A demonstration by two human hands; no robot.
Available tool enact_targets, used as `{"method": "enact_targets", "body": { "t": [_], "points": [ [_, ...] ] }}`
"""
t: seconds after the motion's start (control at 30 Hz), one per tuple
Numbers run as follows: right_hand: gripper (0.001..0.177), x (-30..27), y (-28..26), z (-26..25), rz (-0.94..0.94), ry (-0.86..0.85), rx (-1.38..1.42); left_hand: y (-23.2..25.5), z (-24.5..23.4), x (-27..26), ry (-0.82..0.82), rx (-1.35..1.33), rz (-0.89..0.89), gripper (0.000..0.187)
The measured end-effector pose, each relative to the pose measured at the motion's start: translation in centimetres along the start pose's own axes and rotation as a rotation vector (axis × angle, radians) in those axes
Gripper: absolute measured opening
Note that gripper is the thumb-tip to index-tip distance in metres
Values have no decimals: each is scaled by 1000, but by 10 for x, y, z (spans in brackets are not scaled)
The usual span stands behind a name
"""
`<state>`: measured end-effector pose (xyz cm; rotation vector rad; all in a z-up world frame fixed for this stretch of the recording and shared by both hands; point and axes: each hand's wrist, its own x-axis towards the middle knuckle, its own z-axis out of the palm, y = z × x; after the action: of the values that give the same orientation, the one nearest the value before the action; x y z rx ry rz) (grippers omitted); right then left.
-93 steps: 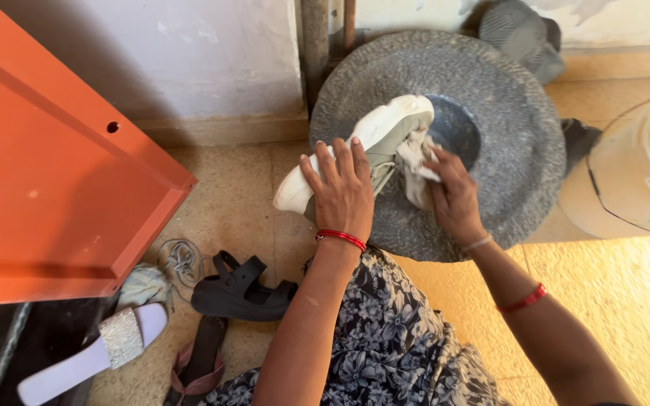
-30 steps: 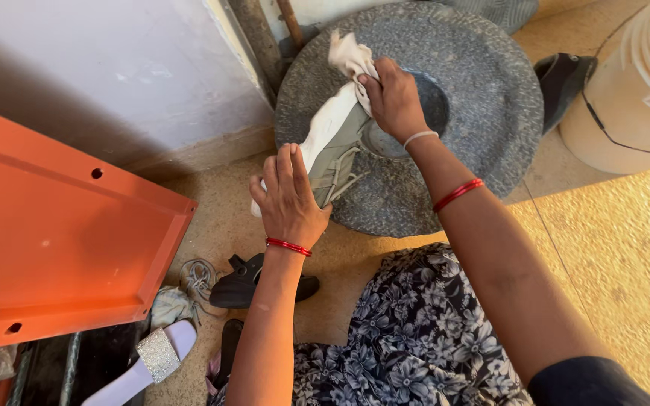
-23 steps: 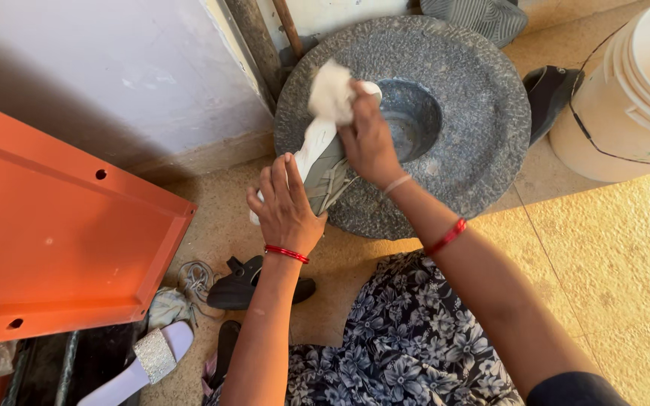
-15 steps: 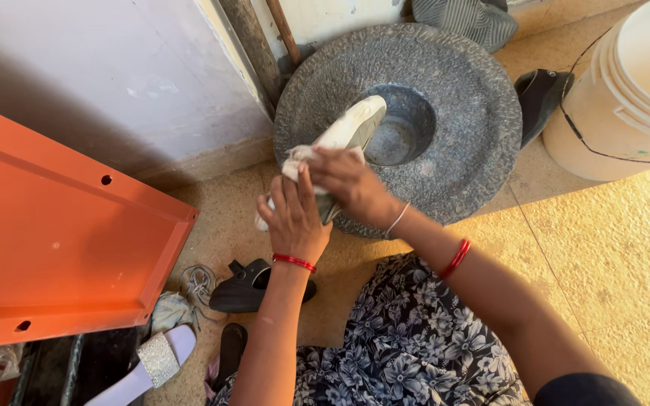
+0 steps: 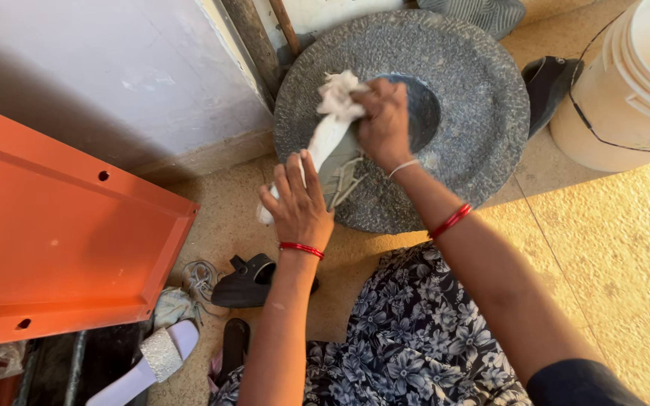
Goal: The person wipes a light-colored sneaker with a white cloth, then places it in a shoe rack. They then pick up a dark sandal and wipe it with the same cloth before placing it in the rack.
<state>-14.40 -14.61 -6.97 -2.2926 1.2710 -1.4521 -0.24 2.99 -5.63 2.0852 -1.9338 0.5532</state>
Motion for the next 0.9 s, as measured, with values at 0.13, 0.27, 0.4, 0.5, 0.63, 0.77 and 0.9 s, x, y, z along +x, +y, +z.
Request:
{"method": "enact_targets", "body": {
  "t": [0.13,0.27,0.4,0.5,0.63,0.77,0.9],
  "points": [
    [28,-24,-29,-6,-56,-130,158,-3,4,2,18,77,11,137],
    [27,-29,-55,-31,-291,-423,316,-1,1,-2,-2,104,1,134],
    [41,-12,-52,-47,-304,-376,201,-4,-1,-8,73,20,30,140],
    [31,7,-36,-35,-138,-105,132,-8,0,-15,95,-7,26,140],
    [23,9,-33,-5,-48,-71,7,-5,6,-7,123,-24,33,139],
    [32,-37,-58,-2,-267,-225,-22,-5,13,-12,132,24,4,124],
    [36,-68,-81,-24,-187,-418,217,-4,15,-12,163,93,-21,110]
  ]
}}
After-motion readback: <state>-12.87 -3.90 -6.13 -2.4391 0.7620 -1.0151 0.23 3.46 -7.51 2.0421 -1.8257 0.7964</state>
